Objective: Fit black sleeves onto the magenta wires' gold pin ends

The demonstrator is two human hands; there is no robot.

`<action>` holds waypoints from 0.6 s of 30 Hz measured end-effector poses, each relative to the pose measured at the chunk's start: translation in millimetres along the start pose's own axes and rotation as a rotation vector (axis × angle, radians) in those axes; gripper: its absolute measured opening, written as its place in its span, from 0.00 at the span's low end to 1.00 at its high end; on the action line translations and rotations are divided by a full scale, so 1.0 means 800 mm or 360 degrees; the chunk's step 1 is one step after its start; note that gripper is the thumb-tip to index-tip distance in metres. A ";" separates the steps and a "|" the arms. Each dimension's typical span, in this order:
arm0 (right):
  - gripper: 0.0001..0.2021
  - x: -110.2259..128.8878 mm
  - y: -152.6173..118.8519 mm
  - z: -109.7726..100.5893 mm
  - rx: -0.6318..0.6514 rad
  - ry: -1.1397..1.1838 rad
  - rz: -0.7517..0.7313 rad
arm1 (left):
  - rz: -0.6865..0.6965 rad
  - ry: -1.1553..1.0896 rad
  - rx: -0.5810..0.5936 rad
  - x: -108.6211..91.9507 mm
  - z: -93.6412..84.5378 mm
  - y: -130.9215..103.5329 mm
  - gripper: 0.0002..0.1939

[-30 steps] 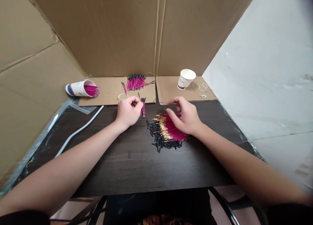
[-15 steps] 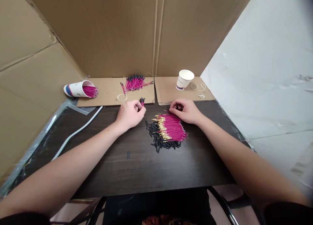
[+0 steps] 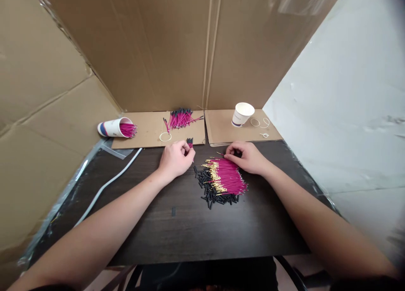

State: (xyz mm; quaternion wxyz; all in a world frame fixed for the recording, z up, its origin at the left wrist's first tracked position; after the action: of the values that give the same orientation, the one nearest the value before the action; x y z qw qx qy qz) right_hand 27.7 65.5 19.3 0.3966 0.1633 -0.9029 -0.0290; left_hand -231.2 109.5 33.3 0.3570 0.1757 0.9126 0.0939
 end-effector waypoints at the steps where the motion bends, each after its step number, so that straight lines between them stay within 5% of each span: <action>1: 0.08 0.000 0.000 0.000 0.0006 -0.0010 -0.0004 | 0.0006 -0.0010 -0.0017 0.000 -0.001 -0.001 0.11; 6: 0.08 0.004 -0.003 0.006 0.0079 -0.0179 -0.0065 | 0.0199 -0.0076 -0.0081 -0.015 -0.006 -0.007 0.05; 12: 0.08 0.010 -0.004 0.014 0.0110 -0.0338 -0.0119 | 0.0693 -0.0194 0.0230 -0.058 0.010 -0.024 0.03; 18: 0.08 -0.009 -0.002 0.005 -0.0143 -0.0128 0.0032 | 0.0866 -0.0135 0.0227 -0.069 0.016 -0.027 0.03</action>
State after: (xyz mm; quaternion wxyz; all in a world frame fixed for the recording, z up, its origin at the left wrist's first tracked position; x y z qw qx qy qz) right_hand 29.7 65.7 11.5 0.3673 0.1349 -0.9174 -0.0721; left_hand -189.9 69.2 51.5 0.3434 0.4427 0.8204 0.1142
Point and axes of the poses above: each hand's wrist, its own y-axis towards the middle knuckle, its own z-axis out of the palm, x = y × z, the point moved 9 cm from there along y, towards the middle knuckle, and after that the axes turned 1 degree about x, right-handed, at the moved point
